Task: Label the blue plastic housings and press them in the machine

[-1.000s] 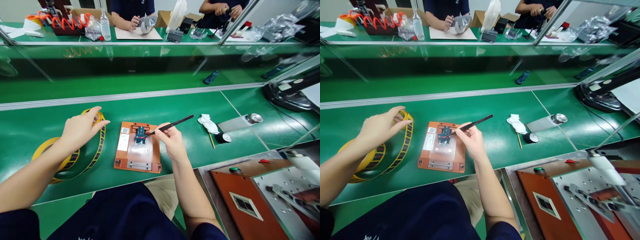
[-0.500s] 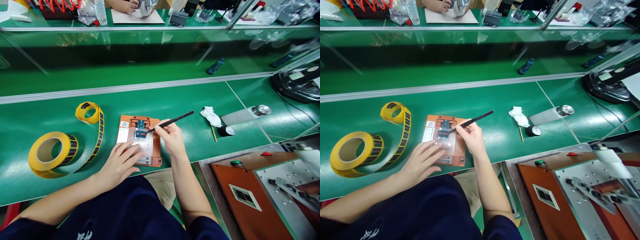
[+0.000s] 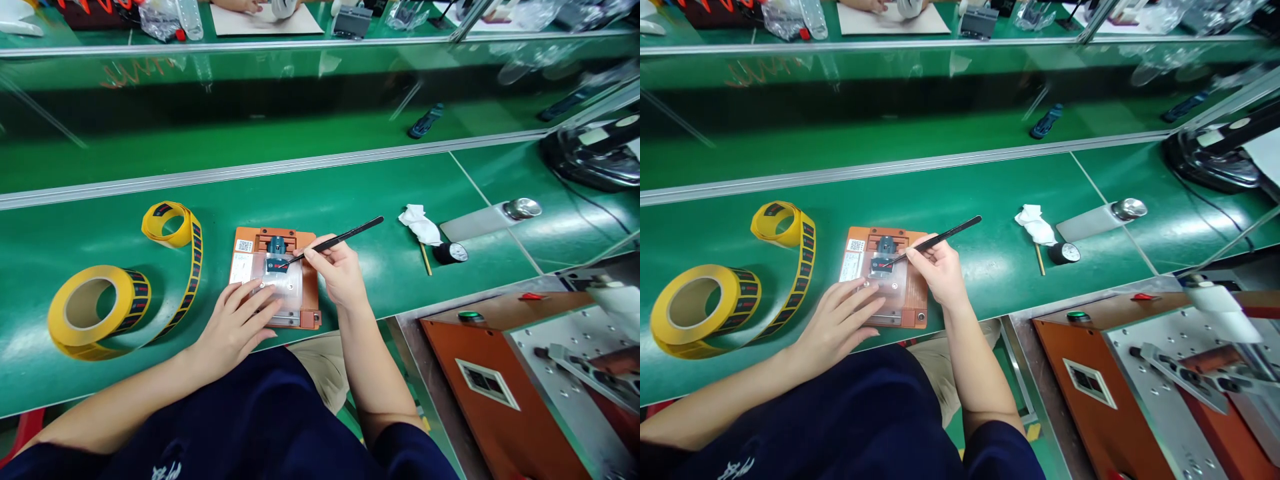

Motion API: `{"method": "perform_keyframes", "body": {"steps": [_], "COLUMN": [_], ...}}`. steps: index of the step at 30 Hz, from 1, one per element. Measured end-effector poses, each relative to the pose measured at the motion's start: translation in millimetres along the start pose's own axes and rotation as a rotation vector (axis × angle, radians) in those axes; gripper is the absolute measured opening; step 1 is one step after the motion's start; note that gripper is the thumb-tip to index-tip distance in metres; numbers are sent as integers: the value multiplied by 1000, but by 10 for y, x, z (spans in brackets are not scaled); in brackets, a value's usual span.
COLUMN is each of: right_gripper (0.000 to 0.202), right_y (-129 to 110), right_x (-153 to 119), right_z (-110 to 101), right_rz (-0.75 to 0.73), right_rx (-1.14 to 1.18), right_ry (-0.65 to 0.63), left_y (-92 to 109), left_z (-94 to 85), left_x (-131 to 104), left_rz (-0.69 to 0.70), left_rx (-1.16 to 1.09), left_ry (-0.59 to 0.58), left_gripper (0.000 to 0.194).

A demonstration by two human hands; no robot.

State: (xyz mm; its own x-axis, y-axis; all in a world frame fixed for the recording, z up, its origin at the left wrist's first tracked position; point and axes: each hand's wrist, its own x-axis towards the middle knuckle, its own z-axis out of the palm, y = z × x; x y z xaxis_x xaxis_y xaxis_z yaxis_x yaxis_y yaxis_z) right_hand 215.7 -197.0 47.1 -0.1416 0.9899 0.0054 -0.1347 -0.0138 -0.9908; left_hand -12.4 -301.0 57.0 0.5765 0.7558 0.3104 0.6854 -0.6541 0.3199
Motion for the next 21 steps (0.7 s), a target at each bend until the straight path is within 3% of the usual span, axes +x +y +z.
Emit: {"method": "perform_keyframes", "body": {"steps": [16, 21], "right_gripper": [25, 24], "right_y": [-14, -3], "right_x": [48, 68], "right_z": [-11, -17], "right_rz": [14, 15], "right_rx": [45, 56], "right_ry": [-39, -48], "left_y": [-15, -39], "left_z": [-84, -123], "left_x": [101, 173], "left_rz": [1, -5], "left_rx": [61, 94], "left_ry": [-45, -98], "left_gripper": [49, 57]}}
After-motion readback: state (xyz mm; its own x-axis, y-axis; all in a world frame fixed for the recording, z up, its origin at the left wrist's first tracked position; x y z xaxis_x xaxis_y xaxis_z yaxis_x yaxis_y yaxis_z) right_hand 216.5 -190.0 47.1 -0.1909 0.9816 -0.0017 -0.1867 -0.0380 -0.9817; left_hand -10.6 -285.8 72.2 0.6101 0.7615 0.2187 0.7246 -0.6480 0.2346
